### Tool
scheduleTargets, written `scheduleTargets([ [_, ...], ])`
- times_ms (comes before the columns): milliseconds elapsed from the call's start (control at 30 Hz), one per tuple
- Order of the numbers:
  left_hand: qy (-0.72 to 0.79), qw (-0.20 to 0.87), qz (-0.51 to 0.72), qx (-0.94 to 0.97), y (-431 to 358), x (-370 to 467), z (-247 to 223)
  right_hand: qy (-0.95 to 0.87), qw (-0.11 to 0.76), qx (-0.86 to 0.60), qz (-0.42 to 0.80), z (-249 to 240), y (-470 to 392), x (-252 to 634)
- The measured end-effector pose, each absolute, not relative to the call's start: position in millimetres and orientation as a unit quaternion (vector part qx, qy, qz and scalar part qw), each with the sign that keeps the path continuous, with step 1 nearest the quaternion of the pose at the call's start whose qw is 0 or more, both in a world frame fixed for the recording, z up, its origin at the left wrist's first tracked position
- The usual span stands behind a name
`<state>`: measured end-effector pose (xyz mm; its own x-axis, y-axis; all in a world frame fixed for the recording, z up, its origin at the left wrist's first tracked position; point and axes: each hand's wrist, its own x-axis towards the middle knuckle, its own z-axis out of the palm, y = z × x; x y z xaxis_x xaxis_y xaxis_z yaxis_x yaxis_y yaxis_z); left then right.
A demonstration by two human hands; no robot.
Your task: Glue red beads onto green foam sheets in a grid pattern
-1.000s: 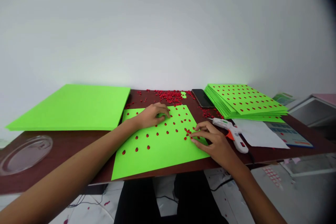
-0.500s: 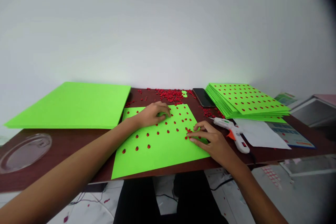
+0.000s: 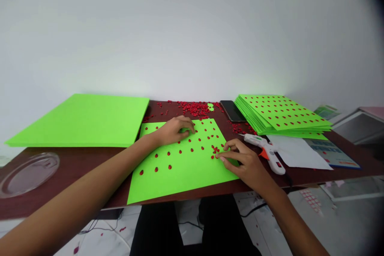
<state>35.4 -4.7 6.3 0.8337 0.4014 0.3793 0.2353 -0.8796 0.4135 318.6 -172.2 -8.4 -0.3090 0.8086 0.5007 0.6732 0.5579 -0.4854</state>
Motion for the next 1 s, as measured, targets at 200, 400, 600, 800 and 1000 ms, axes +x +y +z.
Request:
scheduleTargets([
  [200, 0.168, 0.175, 0.233, 0.942, -5, 35, 7, -0.802, 0.357, -0.469, 0.091, -10, -173, 319],
  [400, 0.173, 0.176, 0.228, 0.942, -6, 36, 8, -0.803, 0.352, -0.473, 0.086, -9, -173, 319],
  [600, 0.174, 0.178, 0.226, 0.942, -5, 36, 8, -0.797, 0.366, -0.473, 0.084, -5, -172, 319],
  [800, 0.173, 0.172, 0.227, 0.943, -4, 36, 7, -0.83, 0.305, -0.458, 0.092, 12, -150, 324],
  [1000, 0.17, 0.172, 0.237, 0.941, -5, 35, 7, -0.873, 0.192, -0.44, 0.086, 24, -128, 320],
])
